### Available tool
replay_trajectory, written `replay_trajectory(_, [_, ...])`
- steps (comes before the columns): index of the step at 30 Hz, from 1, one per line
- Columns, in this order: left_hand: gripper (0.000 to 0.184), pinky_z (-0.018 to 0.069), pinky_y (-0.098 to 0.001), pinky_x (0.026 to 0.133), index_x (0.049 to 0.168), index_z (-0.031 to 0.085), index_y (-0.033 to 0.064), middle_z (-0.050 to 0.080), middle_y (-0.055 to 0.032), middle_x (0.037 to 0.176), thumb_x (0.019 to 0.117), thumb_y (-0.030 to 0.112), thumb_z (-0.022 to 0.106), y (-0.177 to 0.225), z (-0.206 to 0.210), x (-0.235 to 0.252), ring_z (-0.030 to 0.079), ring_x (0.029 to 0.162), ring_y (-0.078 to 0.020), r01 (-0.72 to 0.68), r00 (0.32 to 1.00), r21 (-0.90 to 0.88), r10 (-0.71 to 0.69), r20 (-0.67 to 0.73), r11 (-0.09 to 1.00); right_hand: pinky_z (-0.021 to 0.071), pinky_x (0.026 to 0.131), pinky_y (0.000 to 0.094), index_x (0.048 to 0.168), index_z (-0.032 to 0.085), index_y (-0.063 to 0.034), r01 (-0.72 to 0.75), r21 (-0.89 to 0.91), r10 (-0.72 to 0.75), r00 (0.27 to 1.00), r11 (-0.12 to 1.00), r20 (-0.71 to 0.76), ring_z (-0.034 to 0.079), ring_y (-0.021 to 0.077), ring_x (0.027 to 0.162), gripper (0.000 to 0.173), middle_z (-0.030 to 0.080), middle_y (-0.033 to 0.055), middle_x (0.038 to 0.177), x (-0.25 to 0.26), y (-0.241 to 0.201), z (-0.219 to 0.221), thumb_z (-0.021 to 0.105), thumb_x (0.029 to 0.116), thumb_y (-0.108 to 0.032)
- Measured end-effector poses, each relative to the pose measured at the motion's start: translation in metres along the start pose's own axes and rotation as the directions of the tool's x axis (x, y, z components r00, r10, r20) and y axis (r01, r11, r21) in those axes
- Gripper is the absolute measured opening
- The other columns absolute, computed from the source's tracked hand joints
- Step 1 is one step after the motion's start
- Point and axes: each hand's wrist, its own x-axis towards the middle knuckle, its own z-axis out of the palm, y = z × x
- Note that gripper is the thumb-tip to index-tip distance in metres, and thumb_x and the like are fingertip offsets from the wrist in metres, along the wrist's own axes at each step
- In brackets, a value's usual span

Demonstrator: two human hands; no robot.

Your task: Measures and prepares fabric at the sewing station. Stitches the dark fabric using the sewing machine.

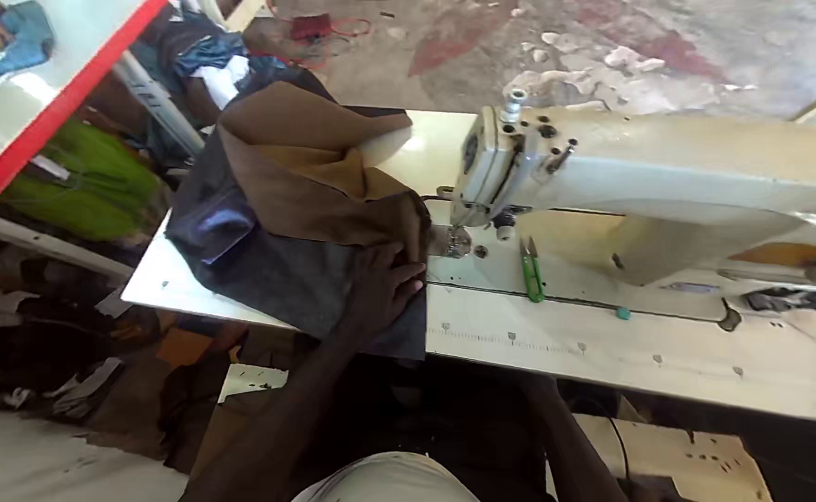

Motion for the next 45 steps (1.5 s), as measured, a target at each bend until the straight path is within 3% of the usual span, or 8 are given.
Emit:
replay_trajectory(6, [0.032, 0.0355, -0.0597, 0.113, 0.128, 0.072, 0.0304, 0.050, -0.0090, 0.152, 0.1017, 0.044, 0.058, 0.009, -0.010, -0.004, 0.042, 0.142, -0.0334, 0.018, 0.999, -0.053, -0.016, 0.043, 0.998, 0.0243, 0.124, 0.0466, 0.151, 0.043, 0.0043, 0.174, -0.442, -0.143, 0.984, 0.880, 0.103, 0.036, 0.0354, 0.149, 0.052, 0.041, 0.0248, 0.158, 0.006, 0.006, 0.013, 0.050, 0.1083, -0.024])
replay_trajectory(8, [0.033, 0.0370, -0.0597, 0.111, 0.128, 0.072, 0.0294, 0.049, -0.0091, 0.153, 0.1020, 0.043, 0.058, 0.011, -0.012, -0.007, 0.042, 0.142, -0.0344, 0.012, 0.999, -0.050, -0.010, 0.037, 0.999, 0.0329, 0.118, 0.0560, 0.132, 0.062, 0.0108, 0.397, -0.460, -0.498, 0.860, 0.794, -0.116, 0.052, 0.0459, 0.134, 0.046, 0.059, 0.0335, 0.135, 0.045, 0.063, 0.042, 0.057, 0.1014, -0.023])
replay_trajectory(12, [0.034, 0.0378, -0.0544, 0.113, 0.131, 0.070, 0.0340, 0.050, -0.0048, 0.152, 0.1029, 0.046, 0.054, 0.001, -0.006, -0.004, 0.043, 0.141, -0.0276, 0.007, 1.000, -0.126, -0.007, 0.007, 0.992, 0.0334, 0.119, 0.0562, 0.133, 0.064, 0.0023, 0.496, -0.497, -0.539, 0.840, 0.712, 0.066, 0.051, 0.0431, 0.136, 0.047, 0.061, 0.0265, 0.138, 0.017, 0.052, 0.037, 0.049, 0.1067, -0.034])
replay_trajectory(14, [0.033, 0.0389, -0.0489, 0.116, 0.131, 0.070, 0.0281, 0.049, -0.0033, 0.154, 0.1032, 0.040, 0.056, 0.004, -0.013, -0.008, 0.043, 0.143, -0.0234, -0.028, 0.998, -0.251, 0.015, -0.054, 0.968, 0.0473, 0.103, 0.0617, 0.114, 0.072, 0.0003, 0.654, -0.380, -0.676, 0.731, 0.654, 0.096, 0.065, 0.0409, 0.115, 0.038, 0.071, 0.0224, 0.115, 0.002, 0.067, 0.041, 0.055, 0.1034, -0.032])
replay_trajectory(19, [0.042, 0.0445, -0.0416, 0.115, 0.136, 0.067, 0.0134, 0.056, -0.0021, 0.148, 0.1026, 0.038, 0.060, 0.060, -0.045, -0.044, 0.051, 0.137, -0.0165, -0.042, 0.947, -0.692, 0.249, 0.202, 0.721, 0.0600, 0.056, 0.0326, 0.104, 0.069, -0.0030, 0.543, 0.396, -0.650, 0.728, 0.741, 0.218, 0.068, 0.0144, 0.063, 0.013, 0.071, 0.0043, 0.078, -0.056, 0.039, 0.039, 0.065, 0.0987, -0.015])
replay_trajectory(25, [0.029, 0.0547, -0.0289, 0.076, 0.111, 0.072, 0.0030, 0.070, -0.0072, 0.095, 0.1055, 0.027, 0.057, 0.078, -0.024, -0.078, 0.064, 0.081, -0.0104, 0.219, 0.803, -0.771, 0.337, 0.491, 0.598, 0.0500, 0.050, 0.0217, 0.103, 0.072, -0.0095, 0.519, 0.484, -0.696, 0.637, 0.705, 0.332, 0.058, 0.0044, 0.057, 0.022, 0.066, -0.0031, 0.075, -0.039, 0.040, -0.011, 0.073, 0.0947, -0.029])
replay_trajectory(38, [0.032, 0.0553, -0.0351, 0.073, 0.110, 0.072, 0.0053, 0.069, -0.0048, 0.089, 0.1039, 0.033, 0.056, -0.003, 0.002, -0.146, 0.063, 0.074, -0.0112, 0.460, 0.826, -0.427, -0.197, 0.528, 0.779, 0.0538, 0.058, 0.0227, 0.103, 0.074, -0.0058, 0.453, 0.402, -0.486, 0.874, 0.796, -0.021, 0.062, 0.0057, 0.062, 0.015, 0.069, -0.0010, 0.079, -0.015, 0.169, -0.143, 0.069, 0.0932, -0.016])
replay_trajectory(45, [0.027, 0.0478, -0.0243, 0.053, 0.106, 0.068, 0.0075, 0.059, 0.0021, 0.072, 0.1027, 0.033, 0.059, 0.024, 0.002, -0.136, 0.053, 0.056, -0.0063, 0.476, 0.814, -0.590, -0.072, 0.576, 0.652, 0.0452, 0.049, 0.0227, 0.093, 0.071, -0.0033, 0.428, 0.400, -0.296, 0.889, 0.811, -0.350, 0.051, 0.0077, 0.052, 0.011, 0.063, 0.0031, 0.070, 0.003, 0.203, -0.156, 0.072, 0.0939, -0.014])
